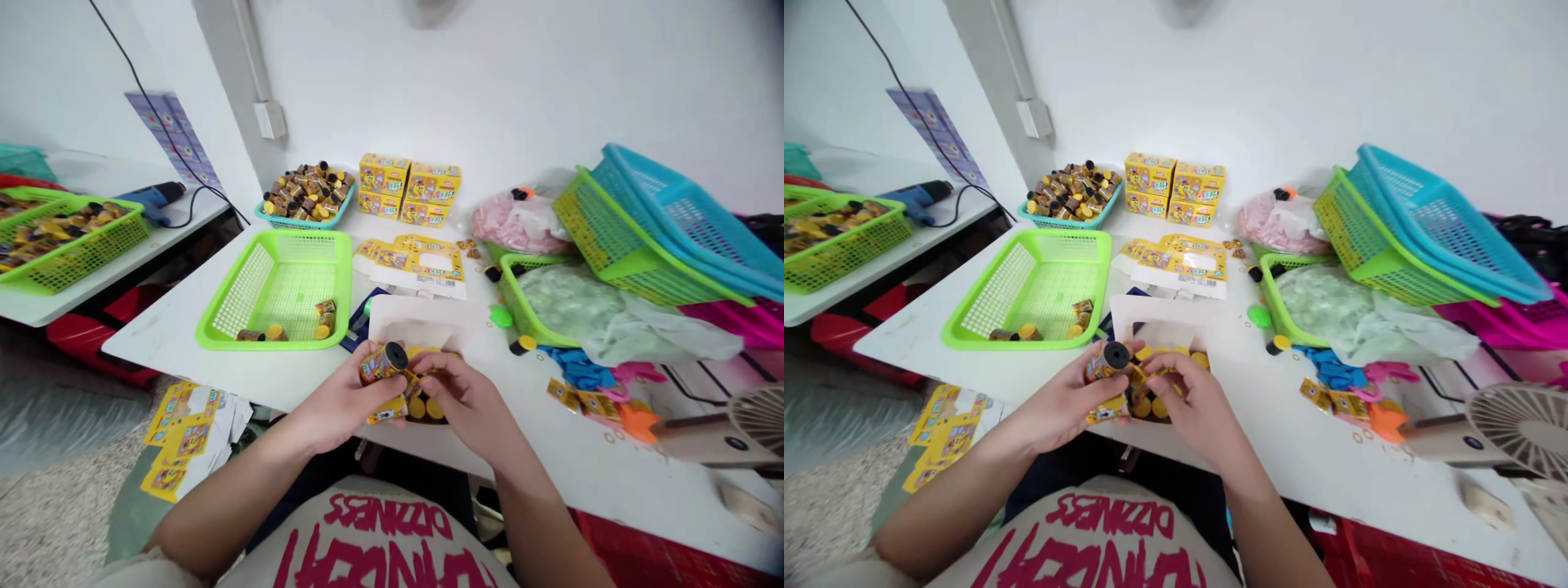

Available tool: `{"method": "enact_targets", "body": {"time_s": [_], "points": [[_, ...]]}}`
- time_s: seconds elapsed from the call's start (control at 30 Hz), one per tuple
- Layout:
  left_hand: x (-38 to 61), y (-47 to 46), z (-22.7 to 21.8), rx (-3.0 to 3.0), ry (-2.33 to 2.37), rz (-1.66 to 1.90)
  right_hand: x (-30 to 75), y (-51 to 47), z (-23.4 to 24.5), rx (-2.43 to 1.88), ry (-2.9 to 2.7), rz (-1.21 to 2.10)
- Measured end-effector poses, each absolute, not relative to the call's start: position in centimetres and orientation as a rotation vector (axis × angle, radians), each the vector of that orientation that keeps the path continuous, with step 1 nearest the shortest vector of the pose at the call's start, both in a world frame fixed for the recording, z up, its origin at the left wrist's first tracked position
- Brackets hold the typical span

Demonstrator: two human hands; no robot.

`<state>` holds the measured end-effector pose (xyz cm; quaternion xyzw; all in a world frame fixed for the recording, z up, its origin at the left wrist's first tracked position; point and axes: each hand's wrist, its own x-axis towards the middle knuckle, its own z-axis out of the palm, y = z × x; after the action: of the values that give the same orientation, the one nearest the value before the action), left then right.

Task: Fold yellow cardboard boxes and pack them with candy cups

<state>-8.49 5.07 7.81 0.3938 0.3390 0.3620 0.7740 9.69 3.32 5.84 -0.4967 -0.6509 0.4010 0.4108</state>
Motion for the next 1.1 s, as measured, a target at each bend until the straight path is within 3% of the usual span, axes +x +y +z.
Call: {"method": "enact_targets", "body": {"time_s": [0.1,0.3,0.47,0.67,0.8,0.97,1.1], "points": [[-8.0,5.1,7.5,0.845,0.695,0.789,10.2,2.8,5.7,-1.233,-1.634,1.063],[-9.4,5.5,8.5,1.035,0.799,0.829,11.5,2.7,5.7,-1.561,-1.639,0.626],[-10.5,5.7,8.7,1.520,0.965,0.722,10.9,3.6,4.0,-1.733,-1.780,0.714],[-9.3,5.3,9.2,1.909,1.215,0.519,10.3,2.0,6.6,-1.484,-1.677,0.619],[-8.1,5.3,9.9,2.026,1.129,0.504,9.9,0.5,8.8,-1.308,-1.914,0.677],[-8.3,5.8,10.0,2.034,0.796,0.519,12.1,0.6,8.2,-1.396,-1.835,0.644],[-8.7,6.3,8.5,1.931,0.881,0.626,14.5,0.6,6.5,-1.349,-1.660,0.636]]}}
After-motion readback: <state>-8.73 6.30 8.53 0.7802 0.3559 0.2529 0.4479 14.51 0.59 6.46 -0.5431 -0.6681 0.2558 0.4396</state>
